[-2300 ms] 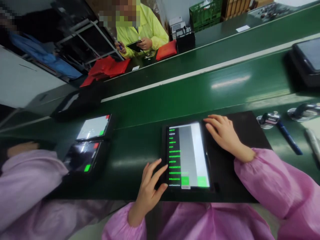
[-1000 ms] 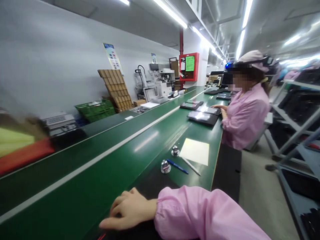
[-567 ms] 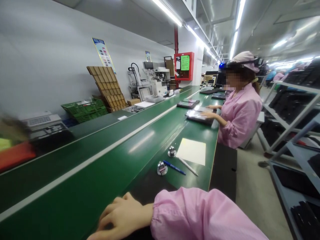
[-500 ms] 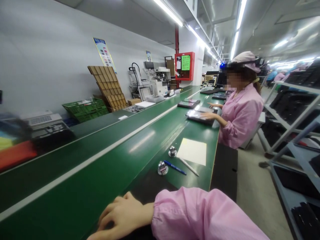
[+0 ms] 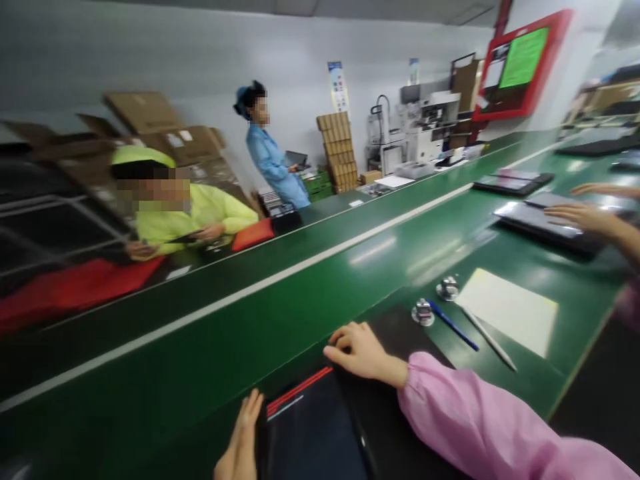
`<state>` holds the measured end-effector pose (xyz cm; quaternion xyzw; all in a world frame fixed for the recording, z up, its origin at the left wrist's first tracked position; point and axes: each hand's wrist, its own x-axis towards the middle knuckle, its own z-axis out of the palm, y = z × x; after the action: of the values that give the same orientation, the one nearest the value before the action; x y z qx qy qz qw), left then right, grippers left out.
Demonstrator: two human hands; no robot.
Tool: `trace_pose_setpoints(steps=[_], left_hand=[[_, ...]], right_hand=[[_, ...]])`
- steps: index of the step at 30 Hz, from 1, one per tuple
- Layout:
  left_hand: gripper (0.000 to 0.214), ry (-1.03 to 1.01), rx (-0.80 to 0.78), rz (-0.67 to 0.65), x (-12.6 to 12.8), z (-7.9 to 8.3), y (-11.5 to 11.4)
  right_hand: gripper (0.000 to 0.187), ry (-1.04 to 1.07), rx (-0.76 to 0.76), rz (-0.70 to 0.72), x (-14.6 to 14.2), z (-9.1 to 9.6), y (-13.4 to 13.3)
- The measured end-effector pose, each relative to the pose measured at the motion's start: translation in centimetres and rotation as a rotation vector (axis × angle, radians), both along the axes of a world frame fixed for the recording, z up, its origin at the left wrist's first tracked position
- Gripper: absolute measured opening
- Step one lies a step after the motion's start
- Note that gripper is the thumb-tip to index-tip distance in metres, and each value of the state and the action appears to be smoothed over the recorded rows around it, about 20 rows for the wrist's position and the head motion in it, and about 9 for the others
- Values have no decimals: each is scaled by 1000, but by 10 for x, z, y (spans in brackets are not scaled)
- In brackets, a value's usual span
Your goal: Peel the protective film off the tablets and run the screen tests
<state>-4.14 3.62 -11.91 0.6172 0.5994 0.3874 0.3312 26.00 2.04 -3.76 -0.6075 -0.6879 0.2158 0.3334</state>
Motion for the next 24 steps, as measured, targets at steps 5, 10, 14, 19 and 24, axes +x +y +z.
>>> trace_pose_setpoints(steps=[5, 10, 14, 19, 24], left_hand=[[70, -111, 19, 97, 25, 12, -7], [75, -156, 59, 75, 34, 24, -11], [81, -224, 133, 61, 42, 42, -14], [79, -267, 106, 68, 41, 51, -14], [71, -311, 90, 90, 40, 52, -17]], right_hand=[[40, -82, 11, 75, 4, 2, -4], [36, -112, 8, 132, 8, -1, -3], [50, -76, 99, 88, 16, -2, -2], [54, -29, 227, 222, 2, 28, -37], [36, -171, 184, 729, -46, 47, -121]])
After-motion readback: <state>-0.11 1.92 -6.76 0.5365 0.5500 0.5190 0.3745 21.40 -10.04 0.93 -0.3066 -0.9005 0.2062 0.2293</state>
